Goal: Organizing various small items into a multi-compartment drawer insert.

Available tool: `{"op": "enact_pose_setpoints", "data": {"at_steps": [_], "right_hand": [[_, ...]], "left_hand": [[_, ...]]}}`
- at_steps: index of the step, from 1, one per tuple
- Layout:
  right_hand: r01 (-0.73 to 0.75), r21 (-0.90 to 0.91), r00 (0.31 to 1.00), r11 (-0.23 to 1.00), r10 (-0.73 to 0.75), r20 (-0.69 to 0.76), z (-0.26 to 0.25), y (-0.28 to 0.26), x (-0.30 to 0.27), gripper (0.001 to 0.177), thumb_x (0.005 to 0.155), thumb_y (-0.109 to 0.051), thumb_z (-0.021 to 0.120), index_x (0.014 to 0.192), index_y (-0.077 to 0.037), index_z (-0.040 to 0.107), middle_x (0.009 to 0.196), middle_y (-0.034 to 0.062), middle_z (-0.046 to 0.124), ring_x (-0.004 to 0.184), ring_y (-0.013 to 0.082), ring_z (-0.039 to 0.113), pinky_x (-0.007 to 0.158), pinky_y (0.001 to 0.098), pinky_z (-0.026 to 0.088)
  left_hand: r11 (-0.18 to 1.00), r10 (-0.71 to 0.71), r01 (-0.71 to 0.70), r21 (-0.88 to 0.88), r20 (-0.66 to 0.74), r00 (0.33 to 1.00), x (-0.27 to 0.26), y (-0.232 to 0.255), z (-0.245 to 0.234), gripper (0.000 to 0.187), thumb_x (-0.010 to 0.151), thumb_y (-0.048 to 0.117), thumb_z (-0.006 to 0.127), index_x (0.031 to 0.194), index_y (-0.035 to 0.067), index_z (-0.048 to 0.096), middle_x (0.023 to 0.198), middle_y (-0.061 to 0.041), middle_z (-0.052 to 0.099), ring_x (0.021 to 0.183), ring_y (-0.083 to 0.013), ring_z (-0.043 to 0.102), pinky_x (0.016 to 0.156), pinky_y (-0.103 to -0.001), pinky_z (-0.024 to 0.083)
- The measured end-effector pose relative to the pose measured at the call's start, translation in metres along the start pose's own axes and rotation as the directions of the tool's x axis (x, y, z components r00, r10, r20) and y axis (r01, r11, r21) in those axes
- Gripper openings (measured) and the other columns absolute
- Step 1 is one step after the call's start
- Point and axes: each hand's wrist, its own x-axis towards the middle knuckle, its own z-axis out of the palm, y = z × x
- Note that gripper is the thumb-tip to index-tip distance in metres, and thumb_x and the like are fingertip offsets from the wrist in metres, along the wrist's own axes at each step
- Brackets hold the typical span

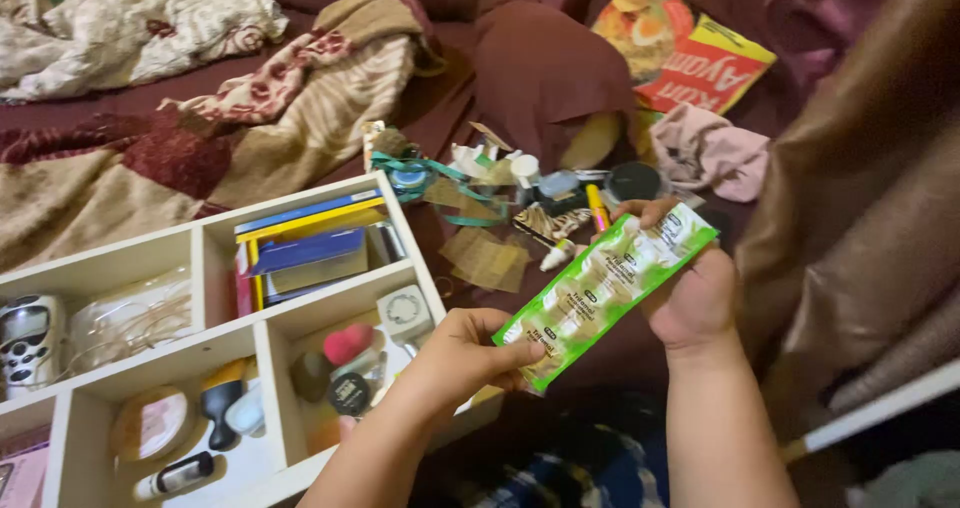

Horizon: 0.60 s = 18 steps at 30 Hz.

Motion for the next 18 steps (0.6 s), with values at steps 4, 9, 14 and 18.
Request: {"op": "enact_pose_setpoints", "data": {"at_steps": [4,9,14,18], "right_hand": [[0.028,-0.015,1.0,0.999,-0.028,-0.004,-0.021,-0.031,-0.037,0.036,0.106,-0.032,0.046,0.115,-0.001,0.063,0.129,0.0209,0.063,0.116,0.037,0.065,0.107,0.0524,0.05],[-0.044,-0.325,0.999,0.945,0.039,-0.021,-0.044,-0.09,-0.113,0.046,0.093,-0.032,0.067,0.131,-0.008,0.059,0.126,0.0153,0.066,0.114,0.0315,0.066,0.101,0.049,0.052],[-0.232,-0.828,0.972,0.51,0.142,-0.186,-0.08,-0.177,-0.2,0.034,0.089,-0.01,0.072,0.122,-0.005,0.064,0.116,0.0105,0.071,0.108,0.0205,0.067,0.094,0.0367,0.054],[-0.456,-0.861,0.888,0.225,0.059,-0.456,-0.133,-0.239,-0.263,0.031,0.086,-0.009,0.07,0.117,-0.01,0.066,0.108,0.0041,0.073,0.098,0.0154,0.068,0.086,0.0303,0.056]], "left_hand": [[0.998,0.027,-0.02,-0.062,0.129,0.991,0.008,-0.015,0.042,0.02,0.086,0.01,0.08,0.1,-0.003,0.074,0.084,-0.008,0.076,0.064,-0.0132,0.069,0.062,-0.027,0.058],[0.996,-0.091,0.084,0.033,0.369,0.925,0.015,-0.032,0.123,0.033,0.089,0.011,0.073,0.119,-0.003,0.067,0.094,-0.011,0.077,0.071,-0.0155,0.074,0.066,-0.027,0.062],[0.992,-0.123,0.118,0.049,0.618,0.777,0.019,-0.064,0.219,0.049,0.09,0.016,0.072,0.134,0.0,0.056,0.102,-0.01,0.073,0.074,-0.0133,0.071,0.065,-0.027,0.059],[0.991,0.046,-0.117,0.062,0.669,0.742,0.04,-0.112,0.286,0.06,0.091,0.016,0.077,0.143,0.0,0.053,0.106,-0.015,0.066,0.079,-0.0169,0.064,0.069,-0.029,0.053]]}}
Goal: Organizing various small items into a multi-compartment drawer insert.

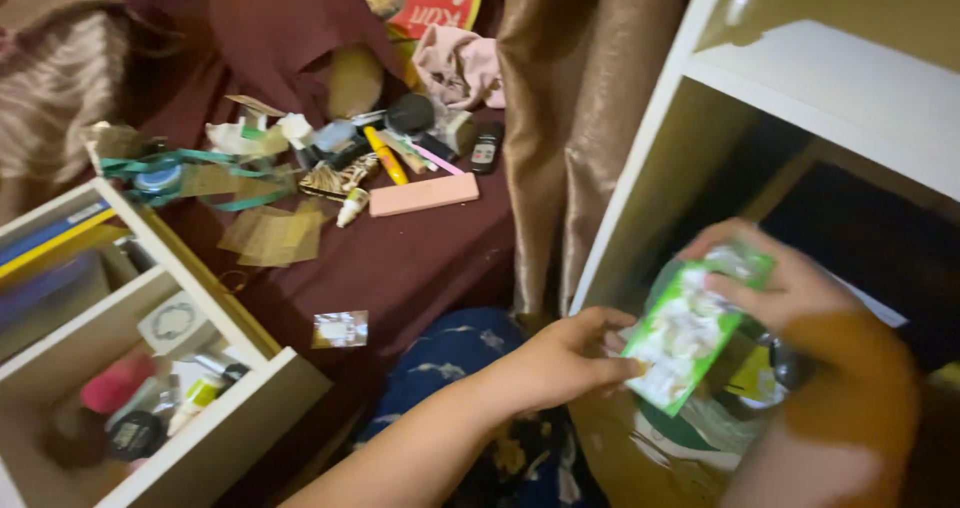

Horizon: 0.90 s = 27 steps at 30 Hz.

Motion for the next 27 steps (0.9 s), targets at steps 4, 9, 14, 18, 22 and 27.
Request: {"op": "enact_pose_setpoints", "data": {"at_steps": [4,9,14,18,22,27], "right_hand": [[-0.037,-0.197,0.976,0.98,-0.007,-0.217,-0.073,0.099,-0.025,0.031,0.089,-0.009,0.07,0.119,-0.01,0.065,0.102,0.0093,0.071,0.092,0.0208,0.068,0.081,0.0345,0.057],[-0.314,-0.389,0.902,0.866,0.144,-0.406,-0.099,0.183,-0.008,0.078,0.08,-0.013,0.089,0.151,-0.016,0.056,0.11,0.019,0.073,0.096,0.0301,0.076,0.089,0.0416,0.06],[-0.282,-0.296,0.956,0.913,0.293,-0.006,0.003,0.105,0.047,0.051,0.082,-0.016,0.086,0.129,-0.006,0.069,0.113,0.0153,0.075,0.1,0.0248,0.076,0.09,0.0391,0.061],[0.206,-0.227,0.899,0.952,-0.092,0.429,0.141,-0.015,0.095,0.046,0.086,-0.015,0.07,0.132,-0.012,0.072,0.113,0.0068,0.08,0.097,0.0212,0.077,0.085,0.0307,0.063],[0.425,-0.392,0.865,0.816,-0.239,0.44,0.23,-0.053,0.159,0.033,0.084,-0.005,0.065,0.117,-0.004,0.071,0.116,0.0152,0.075,0.109,0.0293,0.073,0.095,0.0345,0.056],[0.575,-0.504,0.782,0.644,-0.614,0.108,0.312,-0.007,0.275,0.054,0.081,0.013,0.052,0.132,0.002,0.062,0.13,0.0262,0.063,0.128,0.0401,0.06,0.115,0.0437,0.044]], "left_hand": [[0.971,0.124,-0.112,0.211,-0.046,0.991,0.026,-0.013,0.016,0.061,0.086,0.018,0.077,0.141,0.004,0.055,0.121,-0.008,0.068,0.093,-0.0158,0.067,0.082,-0.029,0.057],[0.966,0.235,-0.219,0.138,-0.117,0.965,0.027,-0.027,-0.003,0.053,0.089,0.016,0.076,0.137,0.004,0.059,0.124,-0.007,0.066,0.107,-0.0135,0.064,0.09,-0.029,0.055],[0.97,0.19,-0.132,0.204,-0.299,0.935,0.004,-0.006,-0.054,0.043,0.087,0.018,0.075,0.125,0.004,0.063,0.11,-0.01,0.067,0.09,-0.0152,0.064,0.079,-0.029,0.055],[0.908,0.201,-0.007,0.418,-0.422,0.884,-0.018,0.005,-0.092,0.036,0.084,0.019,0.077,0.114,0.002,0.063,0.104,-0.017,0.072,0.09,-0.0225,0.069,0.078,-0.035,0.057],[0.752,0.392,0.133,0.646,-0.6,0.697,-0.079,0.054,-0.128,0.044,0.081,0.016,0.077,0.12,0.003,0.062,0.114,-0.022,0.065,0.105,-0.0373,0.065,0.089,-0.044,0.055],[0.465,0.357,0.542,0.7,-0.708,0.609,-0.144,0.093,-0.173,0.048,0.079,0.021,0.076,0.12,0.003,0.059,0.114,-0.021,0.061,0.107,-0.0432,0.061,0.087,-0.053,0.052]]}}
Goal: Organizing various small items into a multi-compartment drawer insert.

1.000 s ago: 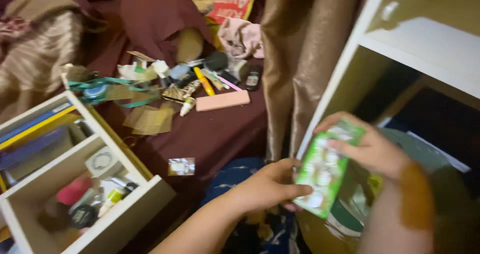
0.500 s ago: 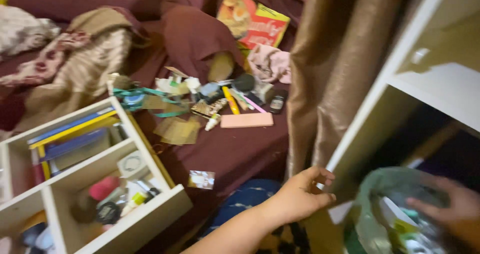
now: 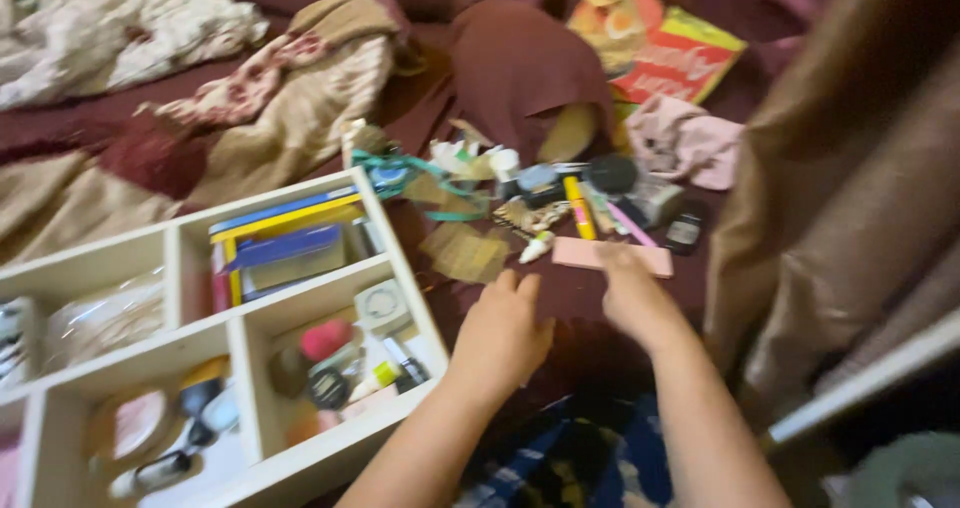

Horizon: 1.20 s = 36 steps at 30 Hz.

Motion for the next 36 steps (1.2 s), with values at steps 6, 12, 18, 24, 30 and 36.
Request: {"op": "enact_pose_setpoints", "data": {"at_steps": [6,12,18,24,30,36], "right_hand": [[-0.074,-0.467,0.846,0.881,0.303,0.438,-0.009,-0.016,0.051,0.045,0.075,-0.015,0.078,0.119,-0.011,0.07,0.123,0.0159,0.073,0.116,0.0337,0.071,0.101,0.0454,0.057],[-0.049,-0.338,0.896,0.94,0.191,0.402,0.072,0.122,0.054,0.086,0.045,-0.02,0.1,0.127,-0.011,0.073,0.116,0.0153,0.078,0.107,0.0286,0.075,0.104,0.0388,0.057],[0.223,0.344,0.957,0.912,-0.273,0.104,0.079,-0.007,0.089,0.092,0.048,-0.015,0.082,0.137,0.001,0.061,0.108,0.0203,0.068,0.103,0.0314,0.069,0.102,0.0457,0.053],[0.392,0.219,0.626,0.894,-0.433,0.648,-0.001,-0.374,0.134,0.081,0.065,-0.029,0.087,0.139,-0.013,0.06,0.118,0.0074,0.065,0.113,0.0214,0.066,0.098,0.0314,0.054],[0.513,0.416,0.421,0.751,-0.643,0.64,0.001,-0.555,0.136,0.077,0.072,-0.02,0.077,0.145,-0.015,0.054,0.116,0.009,0.066,0.107,0.0235,0.066,0.093,0.0344,0.053],[0.422,0.449,0.509,0.787,-0.616,0.601,0.029,-0.642,0.136,0.093,0.069,-0.045,0.095,0.144,-0.012,0.053,0.128,0.0115,0.064,0.117,0.0252,0.063,0.098,0.0366,0.049]], "left_hand": [[0.996,-0.081,0.073,-0.049,-0.196,0.977,-0.036,-0.071,-0.073,0.042,0.08,0.022,0.075,0.118,0.006,0.065,0.112,-0.019,0.064,0.106,-0.0423,0.063,0.089,-0.05,0.054],[0.955,-0.261,0.288,0.073,-0.258,0.93,-0.088,-0.139,-0.137,0.041,0.079,0.027,0.077,0.113,0.007,0.067,0.112,-0.019,0.065,0.104,-0.0431,0.062,0.086,-0.053,0.052],[0.949,-0.274,0.308,0.07,-0.303,0.913,-0.127,-0.189,-0.166,0.039,0.08,0.029,0.077,0.108,0.004,0.066,0.109,-0.02,0.066,0.101,-0.0429,0.064,0.084,-0.053,0.053],[0.885,-0.461,0.427,-0.188,-0.211,0.862,-0.162,-0.215,-0.223,0.058,0.095,0.052,0.073,0.121,0.001,0.064,0.106,-0.025,0.069,0.102,-0.0431,0.066,0.088,-0.052,0.051],[0.519,-0.695,0.343,-0.783,-0.152,0.703,-0.211,-0.264,-0.259,0.042,0.088,0.027,0.074,0.12,0.002,0.064,0.088,-0.011,0.072,0.067,-0.0172,0.068,0.059,-0.032,0.057],[0.553,-0.716,0.081,-0.829,-0.423,0.556,-0.277,-0.356,-0.283,0.031,0.093,0.016,0.067,0.122,0.005,0.062,0.092,-0.007,0.07,0.067,-0.0128,0.066,0.054,-0.028,0.058]]}}
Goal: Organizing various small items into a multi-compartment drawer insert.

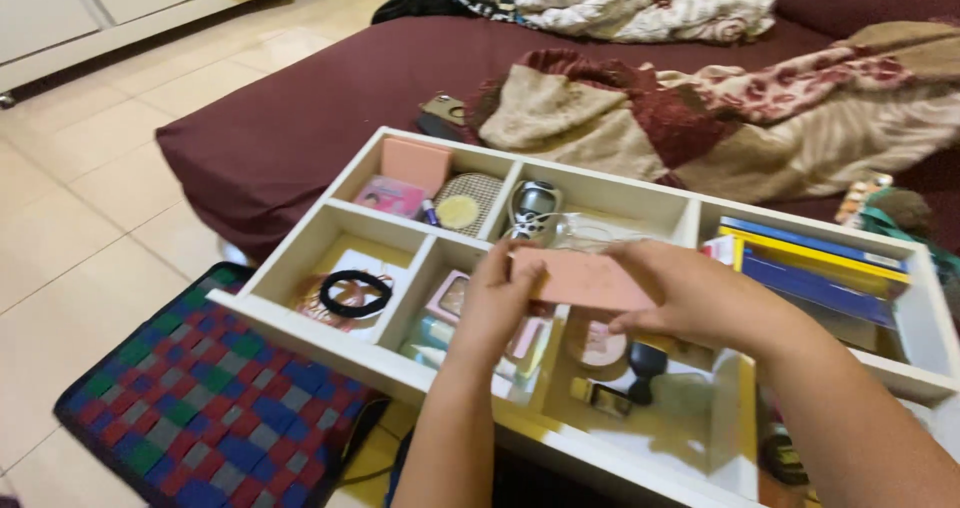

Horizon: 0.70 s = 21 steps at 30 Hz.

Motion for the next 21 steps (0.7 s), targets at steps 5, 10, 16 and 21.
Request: {"op": "enact_pose_setpoints", "data": {"at_steps": [5,10,16,21], "right_hand": [[0.021,0.208,0.997,0.978,-0.006,-0.073,0.041,0.028,0.032,0.064,0.077,-0.036,0.083,0.132,-0.012,0.064,0.118,0.0098,0.074,0.106,0.0221,0.07,0.091,0.035,0.055],[0.073,0.339,0.993,0.938,-0.037,-0.113,0.069,0.063,0.041,0.044,0.084,-0.025,0.074,0.125,-0.008,0.071,0.106,0.0078,0.08,0.092,0.0151,0.074,0.083,0.0311,0.059],[-0.139,0.505,0.99,0.852,0.133,0.048,0.079,0.07,0.038,0.042,0.09,-0.029,0.067,0.126,-0.007,0.071,0.097,0.0035,0.08,0.086,0.0096,0.072,0.075,0.0296,0.059],[-0.269,0.622,0.963,0.735,0.209,0.169,0.077,0.06,0.044,0.044,0.094,-0.032,0.07,0.129,-0.006,0.071,0.08,0.0068,0.07,0.068,0.0119,0.058,0.061,0.0288,0.05]], "left_hand": [[1.0,-0.005,0.009,0.023,-0.166,0.986,0.011,-0.012,-0.056,0.028,0.094,0.014,0.064,0.12,0.004,0.06,0.099,-0.007,0.069,0.071,-0.0124,0.068,0.053,-0.029,0.058],[0.997,-0.077,0.074,-0.02,-0.151,0.986,0.014,-0.044,-0.061,0.025,0.1,0.019,0.058,0.116,0.001,0.063,0.096,-0.009,0.071,0.072,-0.0126,0.07,0.055,-0.027,0.059],[0.994,-0.105,0.109,0.011,-0.168,0.98,0.013,-0.057,-0.058,0.025,0.1,0.021,0.057,0.112,0.001,0.066,0.087,-0.008,0.07,0.06,-0.0149,0.065,0.05,-0.027,0.054],[0.988,-0.151,0.156,0.005,-0.219,0.964,0.011,-0.029,-0.066,0.027,0.1,0.023,0.06,0.116,0.002,0.067,0.086,-0.006,0.072,0.06,-0.0137,0.064,0.051,-0.027,0.055]]}}
